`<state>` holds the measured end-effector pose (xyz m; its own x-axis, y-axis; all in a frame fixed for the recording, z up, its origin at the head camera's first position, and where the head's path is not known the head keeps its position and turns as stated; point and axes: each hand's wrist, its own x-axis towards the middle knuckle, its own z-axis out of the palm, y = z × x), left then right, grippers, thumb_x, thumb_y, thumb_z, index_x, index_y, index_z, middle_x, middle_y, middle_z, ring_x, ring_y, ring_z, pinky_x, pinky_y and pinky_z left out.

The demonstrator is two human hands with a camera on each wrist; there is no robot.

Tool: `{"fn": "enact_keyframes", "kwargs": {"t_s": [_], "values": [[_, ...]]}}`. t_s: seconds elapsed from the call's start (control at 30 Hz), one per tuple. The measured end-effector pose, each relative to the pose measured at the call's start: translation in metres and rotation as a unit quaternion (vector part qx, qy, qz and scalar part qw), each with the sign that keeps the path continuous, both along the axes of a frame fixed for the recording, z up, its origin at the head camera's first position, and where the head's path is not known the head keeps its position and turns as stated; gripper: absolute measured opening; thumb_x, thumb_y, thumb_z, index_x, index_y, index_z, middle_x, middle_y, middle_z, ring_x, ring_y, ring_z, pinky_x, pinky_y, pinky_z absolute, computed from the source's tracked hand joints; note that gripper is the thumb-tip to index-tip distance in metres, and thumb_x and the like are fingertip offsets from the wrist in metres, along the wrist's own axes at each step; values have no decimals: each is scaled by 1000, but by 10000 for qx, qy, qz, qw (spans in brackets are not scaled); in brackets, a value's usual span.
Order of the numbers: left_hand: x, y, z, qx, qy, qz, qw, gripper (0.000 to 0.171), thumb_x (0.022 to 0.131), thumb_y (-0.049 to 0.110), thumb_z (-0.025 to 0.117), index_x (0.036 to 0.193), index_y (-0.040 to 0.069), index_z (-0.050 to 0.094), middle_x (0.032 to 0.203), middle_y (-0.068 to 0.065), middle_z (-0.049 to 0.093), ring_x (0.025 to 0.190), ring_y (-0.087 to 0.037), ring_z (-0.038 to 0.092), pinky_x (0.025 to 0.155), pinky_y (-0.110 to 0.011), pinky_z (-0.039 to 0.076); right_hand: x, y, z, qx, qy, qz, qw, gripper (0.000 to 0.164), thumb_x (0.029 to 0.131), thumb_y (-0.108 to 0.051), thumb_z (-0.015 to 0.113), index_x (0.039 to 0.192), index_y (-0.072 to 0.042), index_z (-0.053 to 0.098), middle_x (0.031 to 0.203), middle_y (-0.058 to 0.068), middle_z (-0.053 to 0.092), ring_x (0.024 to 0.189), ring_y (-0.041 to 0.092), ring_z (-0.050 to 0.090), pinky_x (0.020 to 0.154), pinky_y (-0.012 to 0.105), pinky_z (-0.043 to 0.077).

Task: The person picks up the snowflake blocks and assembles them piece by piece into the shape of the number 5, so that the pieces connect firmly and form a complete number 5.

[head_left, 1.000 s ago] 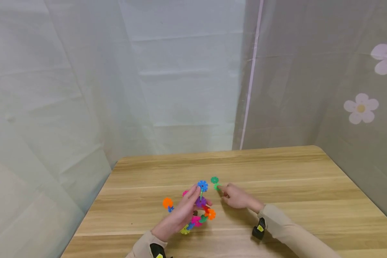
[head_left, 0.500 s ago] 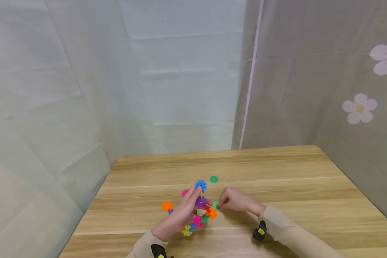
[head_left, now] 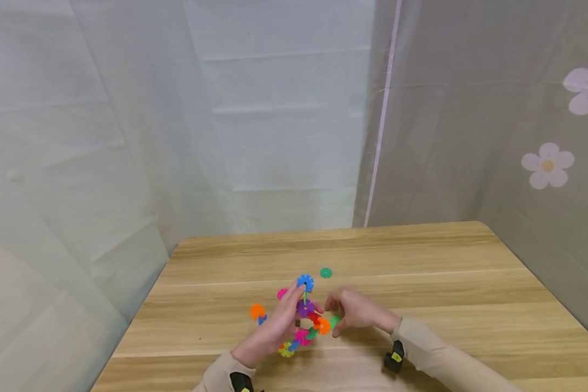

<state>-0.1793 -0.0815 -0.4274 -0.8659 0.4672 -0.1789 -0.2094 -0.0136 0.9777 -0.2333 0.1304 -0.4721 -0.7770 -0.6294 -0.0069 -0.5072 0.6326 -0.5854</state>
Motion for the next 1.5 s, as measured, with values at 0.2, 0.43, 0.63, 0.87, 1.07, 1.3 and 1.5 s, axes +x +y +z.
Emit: {"fn": "enact_keyframes", "kwargs": {"t_s": [0.2,0.43,0.63,0.87,1.07,1.3,1.5], "values": [[-1,0,0,-46,40,1,10000,57,103,50,31,147,14,23,111,-13,63,94,-18,59,80,-35,48,4,1,2,120,-201,-20,9997,32,65,-15,88,85,-13,63,80,-4,58,71,9,51,62,19,45],[-2,1,0,-20,56,8,10000,44,102,52,33,122,15,42,107,-7,61,94,-20,58,84,-40,45,3,4,1,-297,-372,74,9988,24,73,-7,81,84,-13,61,76,-4,61,68,6,52,62,19,46],[-1,1,-1,61,32,7,10000,49,100,59,30,117,15,40,107,-8,62,93,-17,60,77,-34,48,4,6,6,-925,-81,152,9956,10,88,-2,66,89,-11,65,80,3,65,67,3,51,59,19,47],[0,1,-4,-98,139,79,9998,52,98,62,29,116,14,40,110,-10,64,96,-17,61,78,-34,48,7,5,17,-1600,405,17,9863,13,94,-4,59,102,-8,69,85,8,68,67,13,59,56,21,50],[-1,0,-8,-173,225,105,9995,50,100,59,28,116,14,42,103,-4,65,92,-15,62,84,-37,45,12,3,27,-2111,780,-252,9740,19,95,-4,58,111,-8,68,88,8,69,67,14,59,58,22,52],[0,1,-9,-311,351,7,9989,50,101,56,31,120,13,44,98,-1,64,91,-15,62,90,-41,45,15,1,36,-2578,1262,-569,9562,18,94,-9,61,111,-11,67,85,2,70,63,7,56,54,21,48],[1,4,-10,-498,273,15,9984,45,102,53,30,119,15,47,99,-1,64,95,-18,60,98,-66,36,15,0,40,-2873,1604,-454,9432,15,93,-7,62,106,-12,68,83,1,69,61,13,57,53,21,48]]}}
